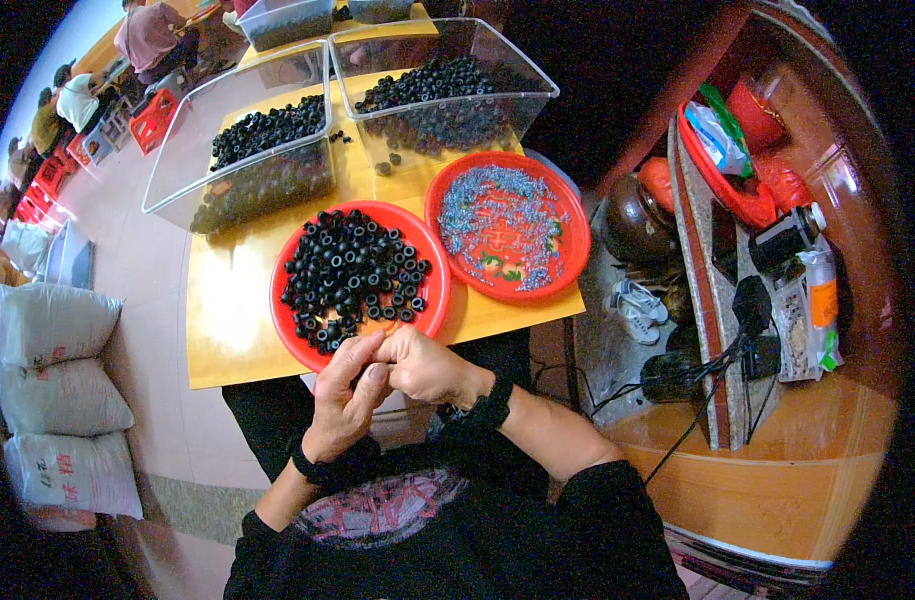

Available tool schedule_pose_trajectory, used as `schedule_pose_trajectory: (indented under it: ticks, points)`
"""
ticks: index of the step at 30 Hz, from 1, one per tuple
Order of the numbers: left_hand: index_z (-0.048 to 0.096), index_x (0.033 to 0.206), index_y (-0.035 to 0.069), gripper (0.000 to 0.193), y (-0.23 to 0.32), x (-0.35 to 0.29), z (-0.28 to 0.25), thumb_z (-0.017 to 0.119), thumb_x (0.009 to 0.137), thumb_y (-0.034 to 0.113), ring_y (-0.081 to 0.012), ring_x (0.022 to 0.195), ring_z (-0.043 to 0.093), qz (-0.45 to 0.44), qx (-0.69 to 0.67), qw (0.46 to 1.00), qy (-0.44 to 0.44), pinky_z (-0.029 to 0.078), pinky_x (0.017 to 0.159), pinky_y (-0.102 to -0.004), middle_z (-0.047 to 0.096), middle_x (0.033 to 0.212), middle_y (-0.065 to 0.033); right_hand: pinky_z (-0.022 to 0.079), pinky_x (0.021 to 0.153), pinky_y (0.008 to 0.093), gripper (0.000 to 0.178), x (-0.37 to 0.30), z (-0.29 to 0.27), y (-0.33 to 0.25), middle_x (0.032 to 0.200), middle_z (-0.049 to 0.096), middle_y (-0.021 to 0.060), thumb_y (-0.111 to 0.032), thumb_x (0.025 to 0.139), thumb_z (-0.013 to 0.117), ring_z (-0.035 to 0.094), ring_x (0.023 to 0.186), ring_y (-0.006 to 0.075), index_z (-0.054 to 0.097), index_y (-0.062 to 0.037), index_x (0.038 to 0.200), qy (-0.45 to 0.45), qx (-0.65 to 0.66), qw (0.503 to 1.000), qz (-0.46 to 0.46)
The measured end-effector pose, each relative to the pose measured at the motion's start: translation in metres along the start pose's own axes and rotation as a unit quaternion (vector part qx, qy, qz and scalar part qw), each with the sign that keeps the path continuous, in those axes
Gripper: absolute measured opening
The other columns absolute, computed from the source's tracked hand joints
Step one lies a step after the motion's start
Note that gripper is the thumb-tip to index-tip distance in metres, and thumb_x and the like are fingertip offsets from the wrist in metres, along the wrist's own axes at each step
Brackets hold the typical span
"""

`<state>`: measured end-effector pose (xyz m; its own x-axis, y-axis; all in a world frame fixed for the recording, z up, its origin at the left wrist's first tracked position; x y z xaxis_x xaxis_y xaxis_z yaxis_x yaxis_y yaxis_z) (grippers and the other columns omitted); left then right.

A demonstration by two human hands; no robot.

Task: The person picks up a black bead from a red plate, inserts a small blue bead into it by hand, and places the assembled piece into a clear plastic container.

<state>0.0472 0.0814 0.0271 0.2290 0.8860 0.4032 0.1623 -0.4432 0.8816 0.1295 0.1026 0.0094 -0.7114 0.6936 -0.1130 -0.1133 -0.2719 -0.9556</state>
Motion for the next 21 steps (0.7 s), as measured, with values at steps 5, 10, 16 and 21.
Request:
schedule_pose_trajectory:
  ticks: [5, 10, 16, 21]
  points:
    - [0.050, 0.114, -0.006, 0.033, -0.003, -0.004, -0.014, 0.054, 0.082, 0.003, -0.0259, 0.098, 0.054, 0.005, 0.017, 0.998, 0.052, 0.043, 0.082, -0.0316, 0.053, 0.108, -0.0182, 0.049, 0.067, 0.0246, 0.018, 0.009, -0.004, -0.011, 0.081, 0.062, 0.0020, -0.001, 0.082, 0.054, 0.057, 0.073, 0.0101, 0.062, 0.0014, 0.098, 0.007, -0.097, 0.993, -0.062]
    - [0.050, 0.111, -0.004, 0.027, -0.028, -0.021, -0.032, 0.053, 0.085, 0.004, -0.0181, 0.090, 0.053, -0.070, -0.069, 0.984, 0.147, 0.043, 0.079, -0.0274, 0.052, 0.099, -0.0109, 0.049, 0.070, 0.0254, 0.015, 0.026, -0.048, -0.076, 0.081, 0.062, 0.0086, -0.003, 0.083, 0.054, 0.060, 0.073, 0.0147, 0.060, 0.0026, 0.096, 0.083, -0.040, 0.996, -0.012]
    - [0.049, 0.109, -0.005, 0.026, -0.031, -0.020, -0.031, 0.054, 0.084, 0.001, -0.0140, 0.085, 0.053, -0.088, -0.064, 0.985, 0.132, 0.045, 0.074, -0.0245, 0.051, 0.097, -0.0085, 0.052, 0.074, 0.0287, 0.024, 0.058, -0.139, -0.189, 0.094, 0.055, 0.0172, -0.009, 0.086, 0.055, 0.060, 0.083, 0.0209, 0.049, 0.0097, 0.101, 0.228, 0.104, 0.943, -0.217]
    - [0.053, 0.102, -0.005, 0.018, -0.036, -0.029, -0.046, 0.053, 0.084, 0.000, -0.0137, 0.082, 0.055, -0.126, -0.113, 0.969, 0.179, 0.045, 0.073, -0.0242, 0.057, 0.092, -0.0089, 0.049, 0.079, 0.0294, 0.035, 0.017, -0.126, -0.147, 0.110, 0.054, 0.0207, -0.011, 0.088, 0.050, 0.058, 0.097, 0.0241, 0.043, 0.0084, 0.117, 0.279, -0.064, 0.946, -0.151]
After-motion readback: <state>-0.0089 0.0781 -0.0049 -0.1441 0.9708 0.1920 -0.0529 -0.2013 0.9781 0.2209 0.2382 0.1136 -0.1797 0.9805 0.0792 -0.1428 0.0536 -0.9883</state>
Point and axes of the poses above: each hand's wrist, its own x-axis towards the middle knuckle, its own z-axis out of the palm, y = z × x, the point moved 7 cm from there along x, towards the middle knuckle
